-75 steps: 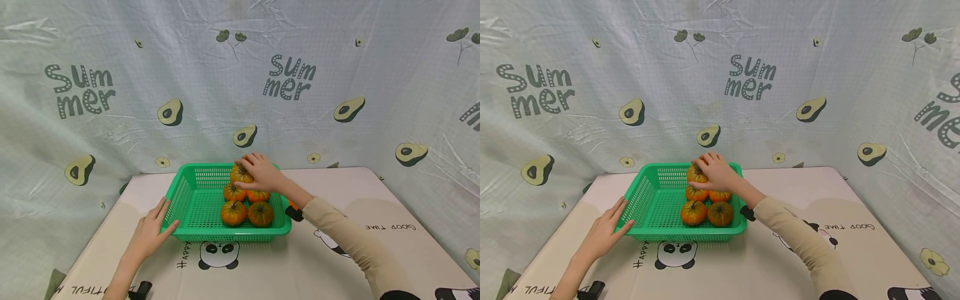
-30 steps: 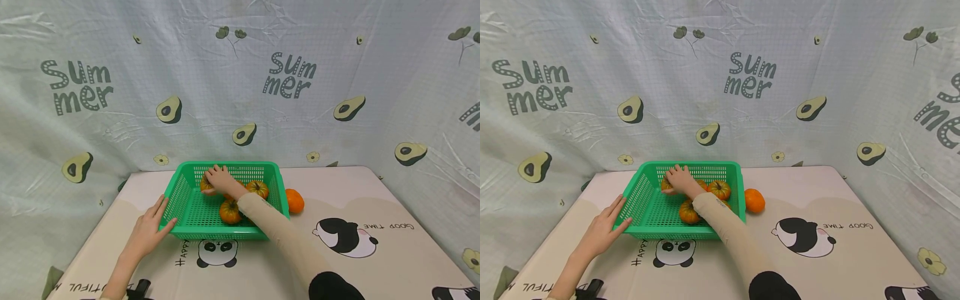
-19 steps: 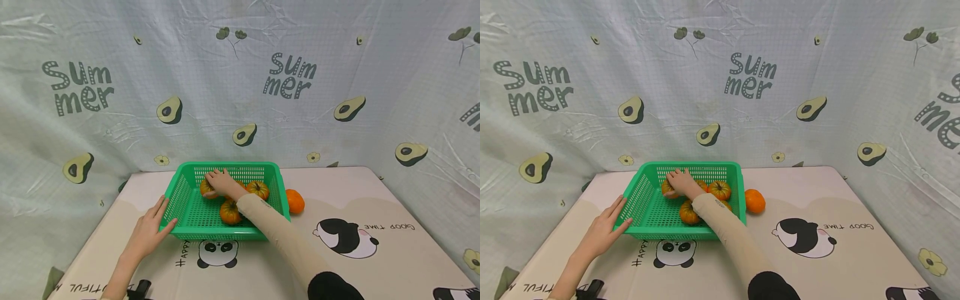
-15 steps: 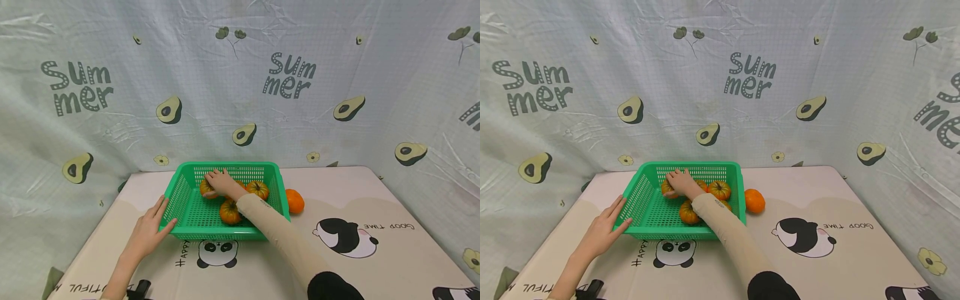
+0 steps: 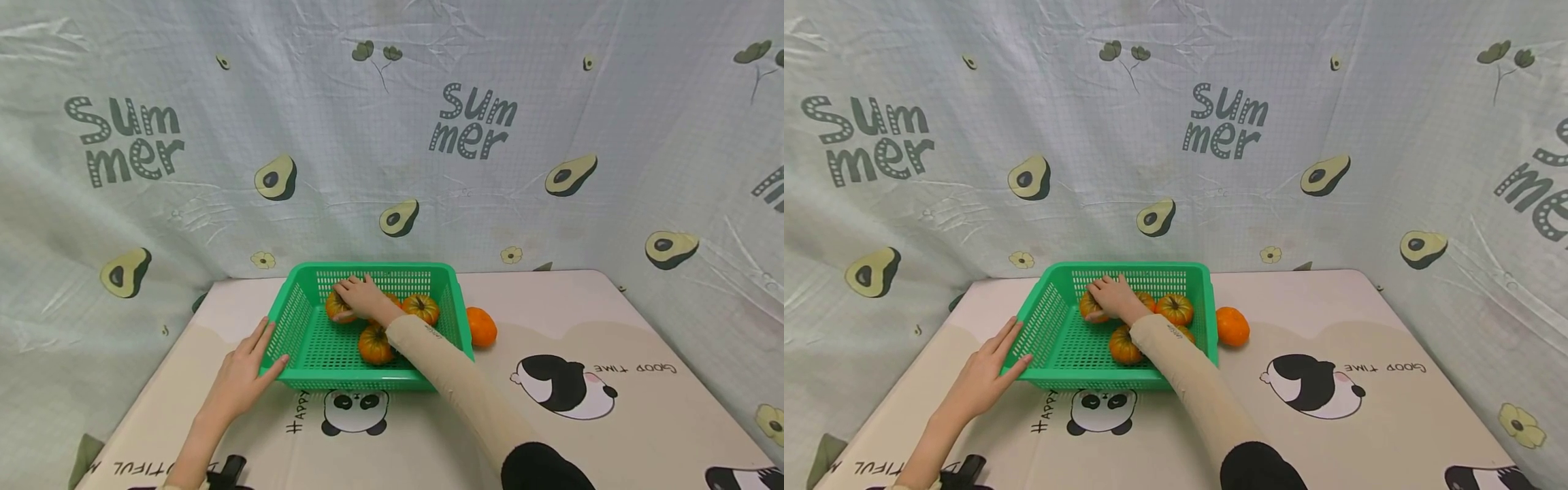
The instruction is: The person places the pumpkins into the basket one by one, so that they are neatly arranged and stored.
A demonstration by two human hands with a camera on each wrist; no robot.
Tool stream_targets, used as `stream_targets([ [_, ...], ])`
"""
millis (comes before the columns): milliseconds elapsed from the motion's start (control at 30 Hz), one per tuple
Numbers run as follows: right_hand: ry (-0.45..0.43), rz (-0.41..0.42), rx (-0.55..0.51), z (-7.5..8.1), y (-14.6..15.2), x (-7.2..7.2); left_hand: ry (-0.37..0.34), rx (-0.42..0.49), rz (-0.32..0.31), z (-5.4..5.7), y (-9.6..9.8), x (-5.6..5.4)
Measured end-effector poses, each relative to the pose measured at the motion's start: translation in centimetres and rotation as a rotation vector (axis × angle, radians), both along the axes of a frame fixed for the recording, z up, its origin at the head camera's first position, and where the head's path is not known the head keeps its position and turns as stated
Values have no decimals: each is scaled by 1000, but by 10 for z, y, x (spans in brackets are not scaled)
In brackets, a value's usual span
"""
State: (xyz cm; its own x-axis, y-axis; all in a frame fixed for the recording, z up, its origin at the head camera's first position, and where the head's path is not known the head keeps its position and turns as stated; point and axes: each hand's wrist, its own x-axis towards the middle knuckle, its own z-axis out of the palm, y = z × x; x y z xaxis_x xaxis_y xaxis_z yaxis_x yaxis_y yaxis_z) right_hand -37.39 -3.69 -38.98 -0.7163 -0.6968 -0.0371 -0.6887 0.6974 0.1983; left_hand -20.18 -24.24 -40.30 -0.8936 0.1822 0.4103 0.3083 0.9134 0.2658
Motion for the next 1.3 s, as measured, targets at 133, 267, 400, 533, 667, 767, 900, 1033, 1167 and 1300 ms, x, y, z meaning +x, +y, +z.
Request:
stream_targets([
  [133, 8, -4, 21, 1, 1, -1, 2, 1, -1, 1, 0, 0],
  [267, -9, -8, 17, 1, 2, -3, 7, 1, -5, 1, 1, -1],
  [400, -33, -11, -21, 4, 3, -3, 14, 0, -6, 1, 1, -2],
  [533, -55, -5, -74, 10, 5, 0, 18, 3, -5, 0, 1, -2],
  [667, -46, 23, -113, 23, 9, 6, 9, 5, 0, 0, 1, -2],
  [767, -48, 37, -135, 35, 14, 13, 3, 3, 0, 1, 1, 0],
  [900, -54, 49, -159, 53, 23, 23, 4, 1, -4, 2, 1, 0],
  [1033, -3, 80, -188, 67, 37, 33, 10, 1, -4, 3, 1, 0],
  [1167, 57, 127, -209, 77, 54, 43, 22, 2, -7, 2, 2, 0],
  [1300, 67, 163, -255, 81, 72, 50, 25, 3, -7, 1, 2, 0],
])
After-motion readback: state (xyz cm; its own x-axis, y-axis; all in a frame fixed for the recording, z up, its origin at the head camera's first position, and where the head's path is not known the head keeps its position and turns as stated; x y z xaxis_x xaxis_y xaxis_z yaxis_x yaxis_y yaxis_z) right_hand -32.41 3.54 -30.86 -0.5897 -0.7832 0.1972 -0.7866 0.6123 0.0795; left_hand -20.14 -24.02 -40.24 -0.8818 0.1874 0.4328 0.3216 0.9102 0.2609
